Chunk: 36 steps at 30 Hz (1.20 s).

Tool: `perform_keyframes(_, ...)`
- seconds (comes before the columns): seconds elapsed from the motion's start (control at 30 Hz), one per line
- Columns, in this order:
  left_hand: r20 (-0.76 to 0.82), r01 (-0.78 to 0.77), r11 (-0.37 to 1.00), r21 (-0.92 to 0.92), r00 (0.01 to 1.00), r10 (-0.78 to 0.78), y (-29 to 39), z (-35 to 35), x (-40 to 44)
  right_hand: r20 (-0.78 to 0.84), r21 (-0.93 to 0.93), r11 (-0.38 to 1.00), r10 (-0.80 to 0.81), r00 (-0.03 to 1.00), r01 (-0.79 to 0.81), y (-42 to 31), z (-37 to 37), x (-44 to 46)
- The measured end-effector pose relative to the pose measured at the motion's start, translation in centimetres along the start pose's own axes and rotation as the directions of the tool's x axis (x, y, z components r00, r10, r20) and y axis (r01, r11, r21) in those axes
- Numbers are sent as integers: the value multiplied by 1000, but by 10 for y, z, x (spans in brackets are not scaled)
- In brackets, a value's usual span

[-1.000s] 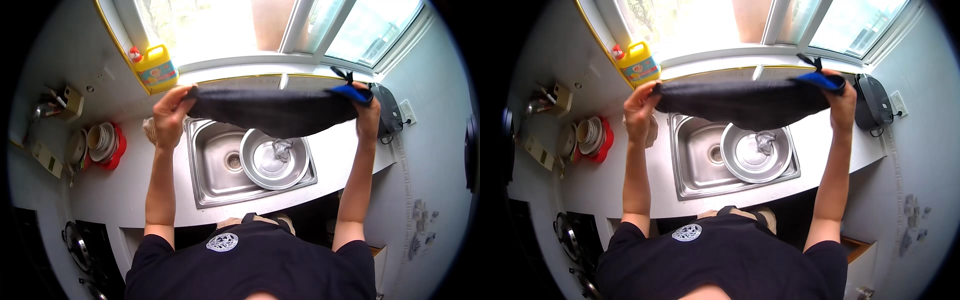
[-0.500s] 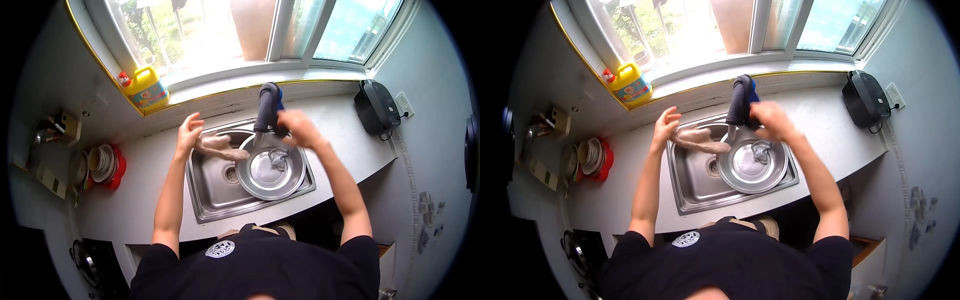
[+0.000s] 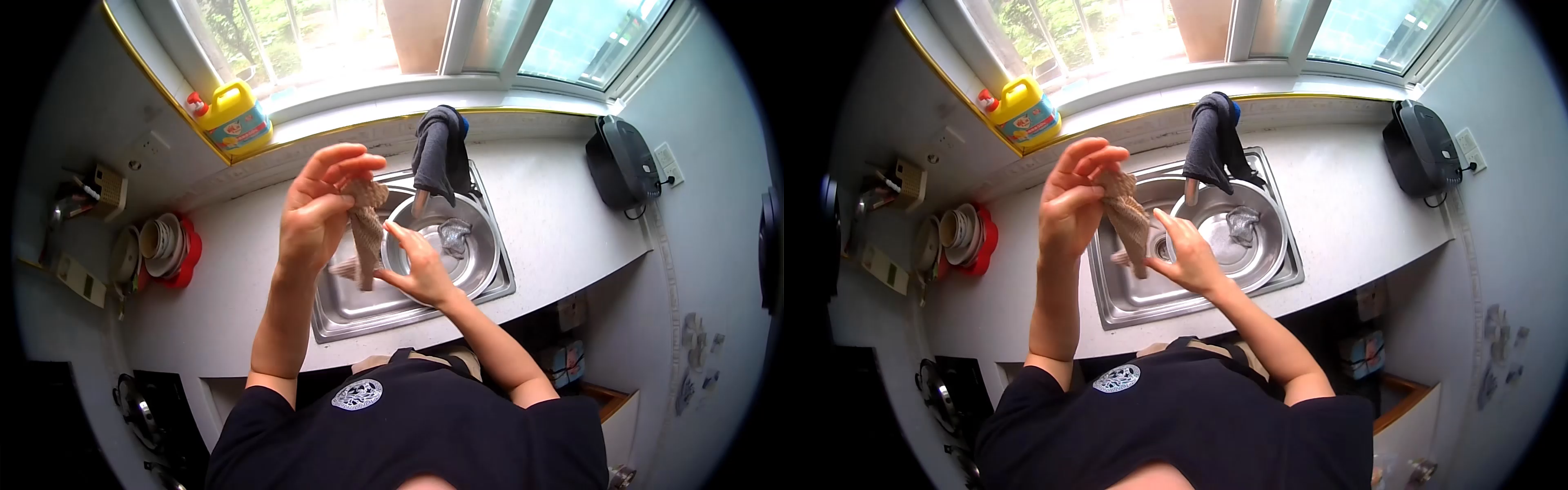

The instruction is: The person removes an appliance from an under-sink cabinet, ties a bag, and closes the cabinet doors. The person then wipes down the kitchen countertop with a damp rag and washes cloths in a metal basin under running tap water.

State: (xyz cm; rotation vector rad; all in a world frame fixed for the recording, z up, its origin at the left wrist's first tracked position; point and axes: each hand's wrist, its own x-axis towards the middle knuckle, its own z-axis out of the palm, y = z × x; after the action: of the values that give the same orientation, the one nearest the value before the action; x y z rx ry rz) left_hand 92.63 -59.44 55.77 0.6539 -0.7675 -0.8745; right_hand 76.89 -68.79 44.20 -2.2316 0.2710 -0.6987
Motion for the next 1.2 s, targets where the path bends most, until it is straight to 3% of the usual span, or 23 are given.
perform_keyframes(0.03,21,-64,997,-35,998,65,4,3,2,-23,-128,992,-22,999,18,4,7,-4)
perform_keyframes(0.17,-30,-224,974,-24,974,223,9,-19,15,-79,-28,982,184,980,-187,36,-16,-25)
perform_keyframes(0.23,-99,-239,971,13,966,239,5,-32,25,-255,78,960,281,925,-270,33,-57,-20)
perform_keyframes(0.3,-95,-314,946,82,942,321,-5,-50,41,-363,-48,965,223,905,-257,20,-108,2)
perform_keyframes(0.37,-105,-389,899,201,904,415,-10,-59,60,-459,-115,986,54,887,-119,22,-149,35)
perform_keyframes(0.43,-130,-424,866,263,874,468,-13,-62,82,-460,-164,986,-70,885,-7,12,-173,73)
perform_keyframes(0.5,-200,-433,847,309,841,503,-11,-66,106,-394,-214,976,-54,917,-34,11,-184,105)
perform_keyframes(0.53,-203,-479,804,353,800,565,-8,-70,116,-374,-245,969,-124,919,31,12,-187,117)
perform_keyframes(0.63,-205,-405,636,657,716,668,-11,-88,128,-374,-240,963,-209,904,124,32,-176,132)
perform_keyframes(0.67,-211,-265,566,780,742,637,-19,-94,126,-312,-176,980,-140,940,88,49,-165,129)
perform_keyframes(0.7,-359,41,692,721,876,322,-28,-101,115,-219,-385,922,-128,967,35,66,-158,120)
perform_keyframes(0.73,-192,-43,597,801,926,325,-64,-153,116,-220,-324,946,-108,970,31,83,-147,108)
perform_keyframes(0.8,-154,90,267,959,961,230,-107,-196,78,-252,-257,967,-67,965,0,98,-133,81)
perform_keyframes(0.83,-269,201,318,926,945,187,-116,-186,50,-277,-249,968,-41,960,-31,101,-130,65)
perform_keyframes(0.87,-348,303,271,914,928,137,-121,-179,22,-315,-101,986,91,945,-129,101,-130,51)
perform_keyframes(0.93,-471,419,410,810,882,28,-141,-183,-29,-269,197,935,341,901,-295,114,-127,19)
perform_keyframes(0.97,-499,442,479,758,867,-11,-156,-194,-59,-194,328,871,441,876,-366,128,-127,3)
perform_keyframes(1.03,-534,476,588,654,841,-87,-165,-178,-110,121,738,472,610,783,-482,137,-123,-31)
perform_keyframes(1.1,-697,623,695,359,674,-245,-161,-147,-151,375,836,109,603,704,-539,166,-102,-70)
perform_keyframes(1.13,-732,613,627,481,674,-97,-179,-148,-182,320,508,474,672,668,-719,206,-80,-103)
perform_keyframes(1.17,-726,599,525,605,685,54,-195,-151,-209,247,42,713,671,699,-700,238,-59,-127)
perform_keyframes(1.2,-768,638,462,616,618,171,-203,-142,-231,243,-534,834,309,920,-139,213,-53,-138)
